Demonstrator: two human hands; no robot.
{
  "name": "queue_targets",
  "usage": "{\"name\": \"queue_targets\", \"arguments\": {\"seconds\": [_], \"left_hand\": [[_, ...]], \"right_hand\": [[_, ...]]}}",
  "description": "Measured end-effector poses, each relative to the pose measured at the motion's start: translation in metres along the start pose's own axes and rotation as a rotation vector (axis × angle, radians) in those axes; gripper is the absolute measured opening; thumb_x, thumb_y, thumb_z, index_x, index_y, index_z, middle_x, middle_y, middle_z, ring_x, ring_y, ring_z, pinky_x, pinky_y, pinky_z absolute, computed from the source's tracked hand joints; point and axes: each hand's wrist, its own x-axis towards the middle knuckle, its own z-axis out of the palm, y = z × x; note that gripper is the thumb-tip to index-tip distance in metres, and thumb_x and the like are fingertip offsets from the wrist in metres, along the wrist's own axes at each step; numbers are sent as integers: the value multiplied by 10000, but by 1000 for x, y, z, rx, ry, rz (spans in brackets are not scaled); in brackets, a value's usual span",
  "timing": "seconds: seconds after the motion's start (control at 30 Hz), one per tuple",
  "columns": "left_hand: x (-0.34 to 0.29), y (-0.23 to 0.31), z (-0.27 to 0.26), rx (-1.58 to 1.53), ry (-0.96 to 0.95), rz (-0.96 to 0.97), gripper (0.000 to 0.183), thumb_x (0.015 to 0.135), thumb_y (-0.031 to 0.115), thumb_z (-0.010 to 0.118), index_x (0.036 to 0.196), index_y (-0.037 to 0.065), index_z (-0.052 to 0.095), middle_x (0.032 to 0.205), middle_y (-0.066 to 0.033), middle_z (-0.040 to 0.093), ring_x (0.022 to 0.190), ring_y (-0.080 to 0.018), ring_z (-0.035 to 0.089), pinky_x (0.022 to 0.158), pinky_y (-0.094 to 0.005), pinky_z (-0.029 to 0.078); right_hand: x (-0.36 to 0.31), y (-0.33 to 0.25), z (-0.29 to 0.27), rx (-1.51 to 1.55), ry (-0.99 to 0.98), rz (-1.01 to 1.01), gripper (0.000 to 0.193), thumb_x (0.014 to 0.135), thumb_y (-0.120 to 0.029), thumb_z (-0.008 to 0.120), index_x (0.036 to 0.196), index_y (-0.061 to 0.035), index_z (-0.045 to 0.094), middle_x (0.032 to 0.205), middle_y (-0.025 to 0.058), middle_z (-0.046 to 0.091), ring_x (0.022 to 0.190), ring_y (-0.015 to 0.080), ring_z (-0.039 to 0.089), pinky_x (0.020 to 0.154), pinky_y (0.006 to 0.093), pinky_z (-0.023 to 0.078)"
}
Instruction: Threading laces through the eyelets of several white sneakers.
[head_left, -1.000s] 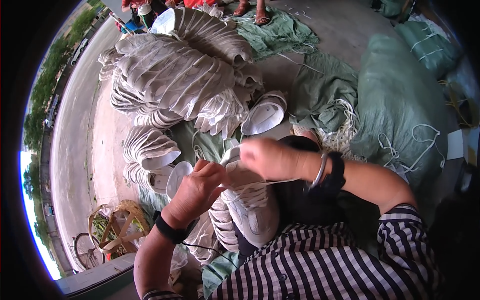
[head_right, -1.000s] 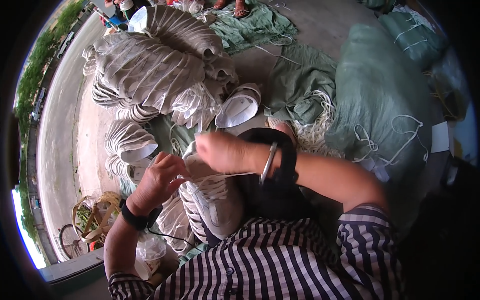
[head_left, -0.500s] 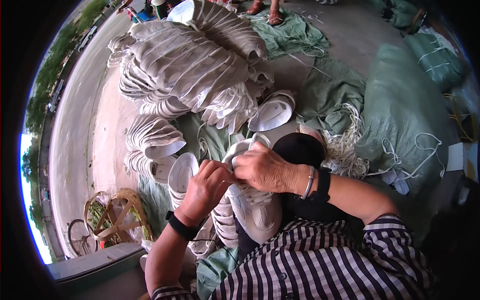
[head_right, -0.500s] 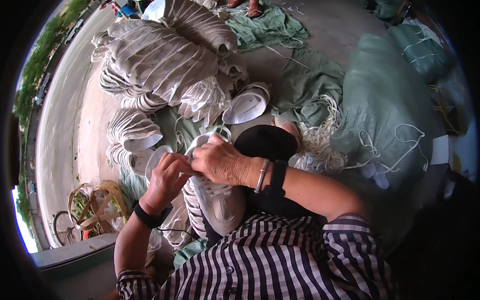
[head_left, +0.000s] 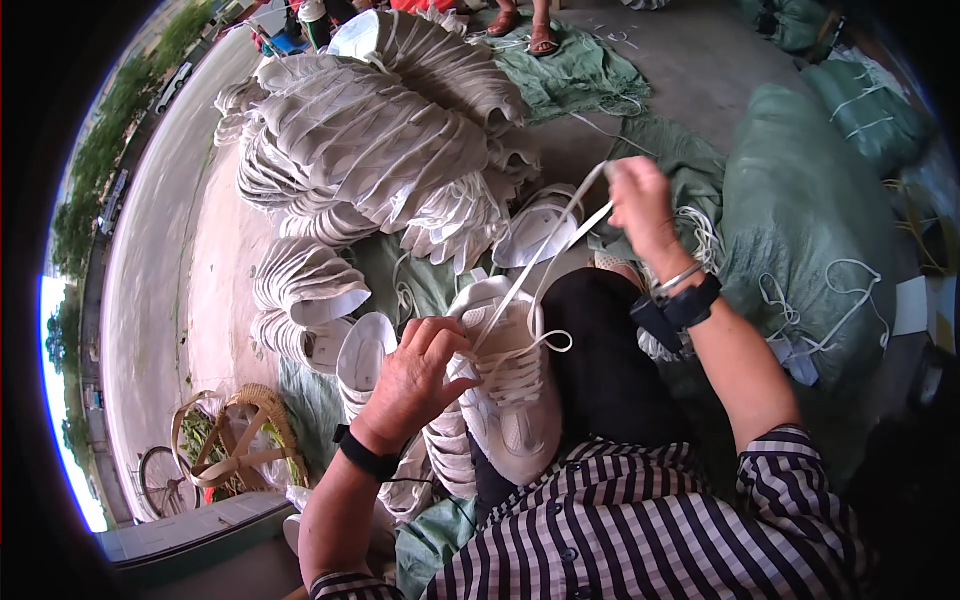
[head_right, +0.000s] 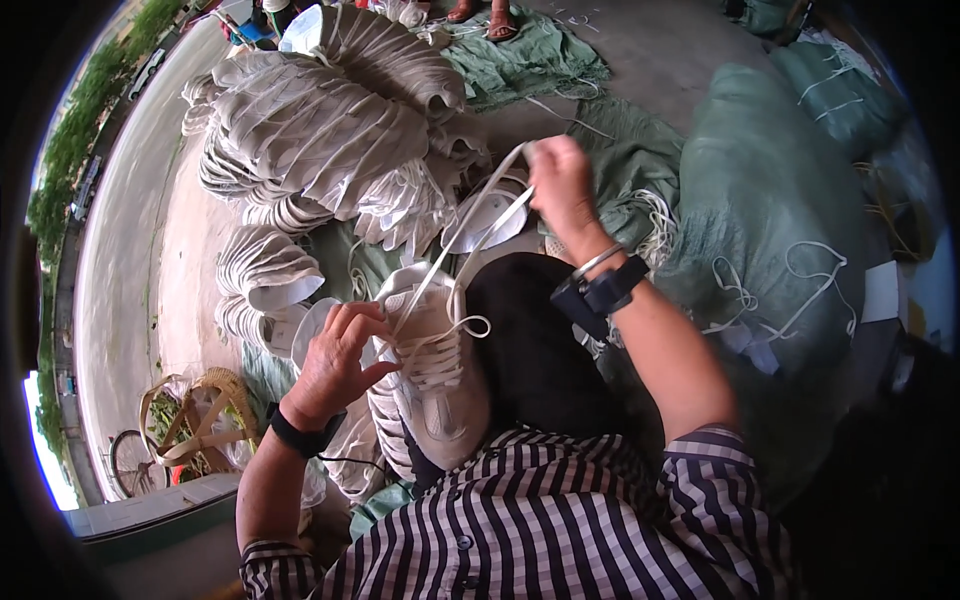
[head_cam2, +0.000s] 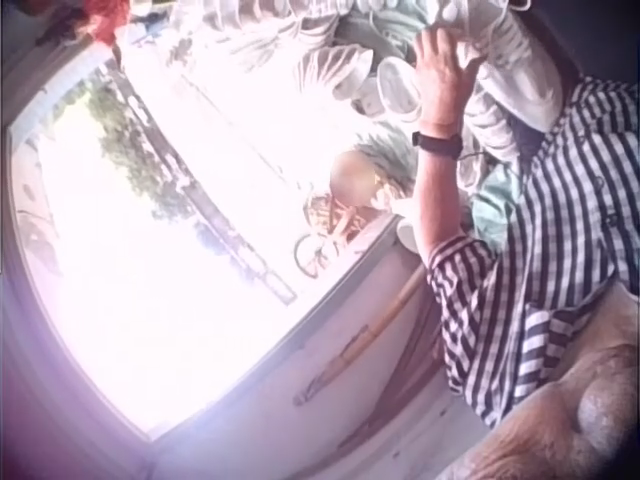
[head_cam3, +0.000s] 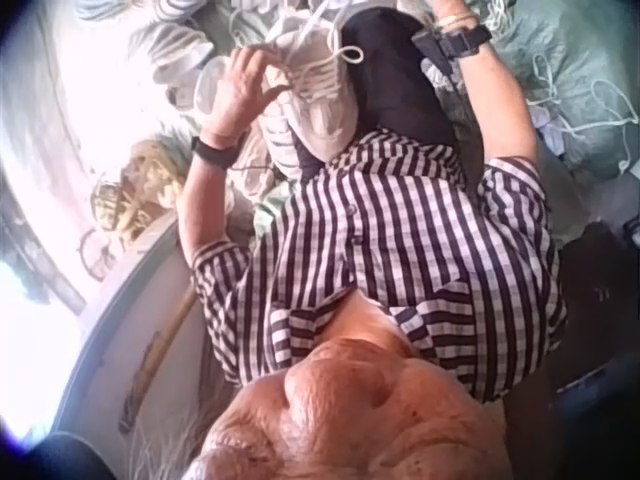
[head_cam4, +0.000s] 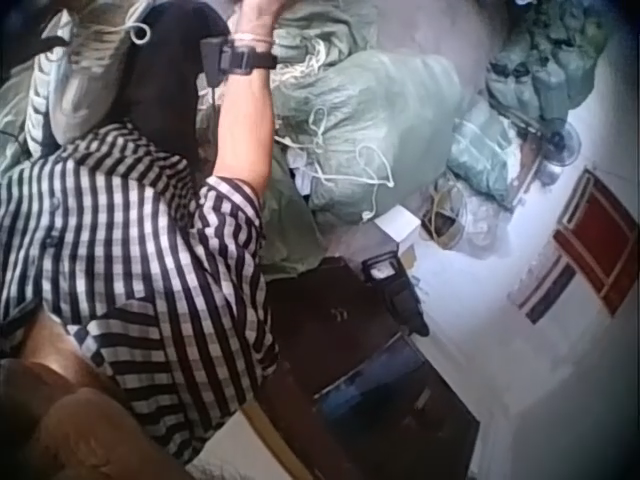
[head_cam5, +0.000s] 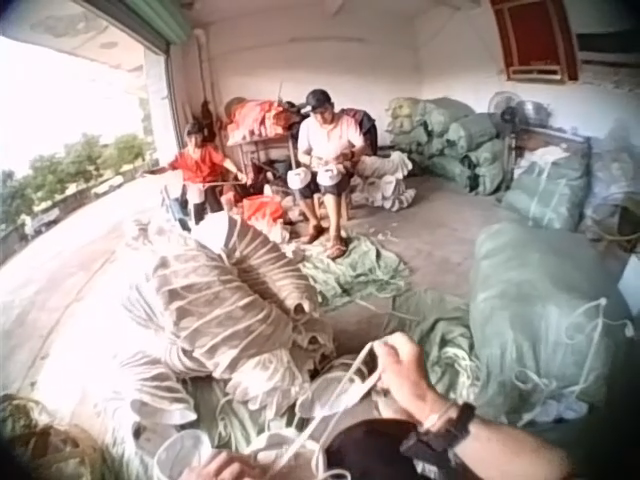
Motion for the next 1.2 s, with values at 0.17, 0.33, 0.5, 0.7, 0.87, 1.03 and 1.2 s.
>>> {"name": "queue_targets", "arguments": {"seconds": [0.17, 0.33, 0.5, 0.7, 0.87, 1.03, 1.2], "left_hand": [[10, 3, -6, 19, -50, 31, 471, 631, 104, 786, 1029, 75, 536, 1089, -74, 559, 1041, -296, 532, 858, -367, 481], [28, 16, -17, -691, 126, -223, 277, 883, 171, 632, 1106, 13, 588, 1086, -93, 597, 1046, -224, 562, 883, -349, 457], [21, 35, -26, -927, -149, -207, 274, 916, 229, 598, 1071, 3, 594, 932, -75, 632, 825, -162, 602, 707, -271, 480], [18, 30, -13, -1317, 227, -361, 163, 937, 209, 559, 929, 46, 552, 798, -42, 617, 738, -106, 574, 757, -259, 444], [14, 31, -9, -1317, 207, -334, 181, 943, 213, 551, 923, 33, 553, 868, -39, 608, 789, -134, 594, 783, -285, 456], [14, 44, -10, -1268, 145, -194, 212, 896, 201, 621, 979, 14, 564, 907, -54, 620, 814, -146, 597, 806, -288, 460], [14, 57, -13, -527, 104, -97, 315, 742, 85, 755, 982, 9, 565, 923, -18, 619, 868, -133, 579, 830, -276, 443]], "right_hand": [[-21, -71, -14, 472, -239, -234, 135, 917, -171, 562, 922, -36, 566, 653, -15, 503, 474, 53, 448, 458, 237, 458], [-91, -131, 24, 428, -764, -889, 127, 917, -126, 570, 946, -3, 564, 740, 25, 572, 582, 73, 542, 502, 230, 480], [-116, -137, 43, 376, -827, -977, 98, 892, -78, 588, 916, 17, 591, 809, 77, 629, 647, 96, 607, 495, 209, 484], [-87, -119, 12, 338, -717, -495, 165, 977, -211, 469, 945, -51, 494, 976, 190, 645, 819, 127, 617, 771, 273, 512], [-88, -110, 18, 661, -877, -186, 168, 991, -238, 418, 1004, -78, 468, 974, 227, 642, 936, 267, 642, 835, 354, 507], [-93, -113, 26, 813, -924, -2, 188, 989, -254, 417, 1037, -80, 471, 880, 196, 644, 823, 267, 654, 794, 383, 510], [-92, -115, 32, 884, -896, 124, 176, 978, -223, 449, 1011, -54, 483, 672, 78, 563, 596, 168, 574, 633, 314, 490]]}}
